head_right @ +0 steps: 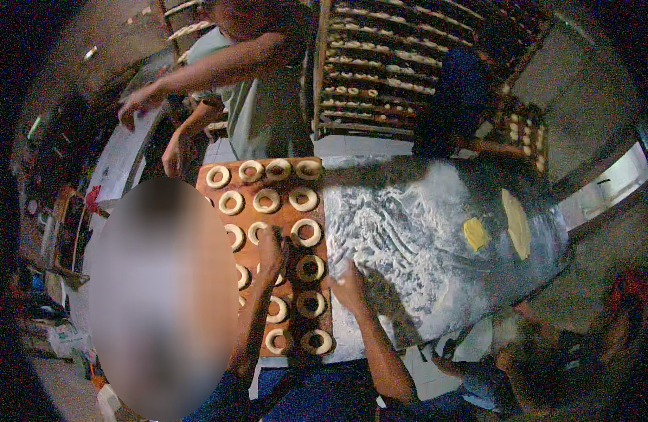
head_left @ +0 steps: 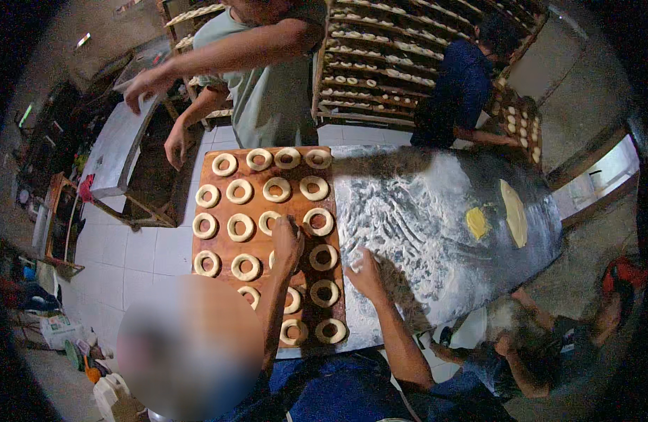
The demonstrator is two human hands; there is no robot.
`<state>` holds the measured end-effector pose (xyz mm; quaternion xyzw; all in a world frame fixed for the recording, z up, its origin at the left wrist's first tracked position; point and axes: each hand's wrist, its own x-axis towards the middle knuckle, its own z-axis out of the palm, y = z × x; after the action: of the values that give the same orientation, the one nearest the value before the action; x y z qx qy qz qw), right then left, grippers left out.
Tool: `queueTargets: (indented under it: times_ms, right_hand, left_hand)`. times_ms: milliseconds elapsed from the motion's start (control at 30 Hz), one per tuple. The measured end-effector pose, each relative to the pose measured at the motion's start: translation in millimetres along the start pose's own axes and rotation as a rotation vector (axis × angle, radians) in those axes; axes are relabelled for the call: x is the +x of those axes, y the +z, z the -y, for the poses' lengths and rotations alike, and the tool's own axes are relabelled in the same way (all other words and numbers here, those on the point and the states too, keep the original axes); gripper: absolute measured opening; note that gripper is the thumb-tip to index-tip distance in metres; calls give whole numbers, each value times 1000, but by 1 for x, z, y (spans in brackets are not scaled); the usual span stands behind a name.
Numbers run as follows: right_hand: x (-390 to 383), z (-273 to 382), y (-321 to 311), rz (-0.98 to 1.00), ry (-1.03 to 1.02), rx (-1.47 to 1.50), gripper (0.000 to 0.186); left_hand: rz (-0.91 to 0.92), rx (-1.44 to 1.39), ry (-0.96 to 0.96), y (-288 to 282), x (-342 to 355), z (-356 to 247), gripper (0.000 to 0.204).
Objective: The person shapes small dough pieces into rings by hand and places them on a wooden board. Other workers roll and cut dough nearby, and finished rings are arranged on racks.
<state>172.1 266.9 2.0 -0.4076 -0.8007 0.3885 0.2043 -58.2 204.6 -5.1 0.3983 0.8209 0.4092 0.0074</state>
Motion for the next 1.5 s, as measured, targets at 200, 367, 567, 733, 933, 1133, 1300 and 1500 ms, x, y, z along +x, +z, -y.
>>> queueTargets:
  times_ms: [200,367,567,733,933,1133,1300,1500]
  right_hand:
    - [-119,-23,-50,105,116,247,39]
    - [-155,-25,-84,-20,189,268,29]
    - [-186,-30,-97,-318,215,135,26]
    - [-201,-5,-95,-343,212,213,19]
    - [-215,-11,-66,-330,283,238,18]
    - [-223,26,-60,-349,251,135,23]
    - [-245,24,-44,-477,370,509,22]
    - [-263,-17,-55,-709,317,-137,18]
  left_hand:
    - [-78,-82,306,12,17,-17,25]
    - [127,-283,128,64,39,31,15]
    - [155,-228,152,24,27,5,14]
    - [201,-213,143,3,17,2,15]
    - [252,-295,154,-18,9,-4,17]
    - [288,-571,185,-94,-21,-22,20]
    - [18,-681,-9,-181,-89,-91,17]
    - [-49,-527,-305,-244,-157,-4,15]
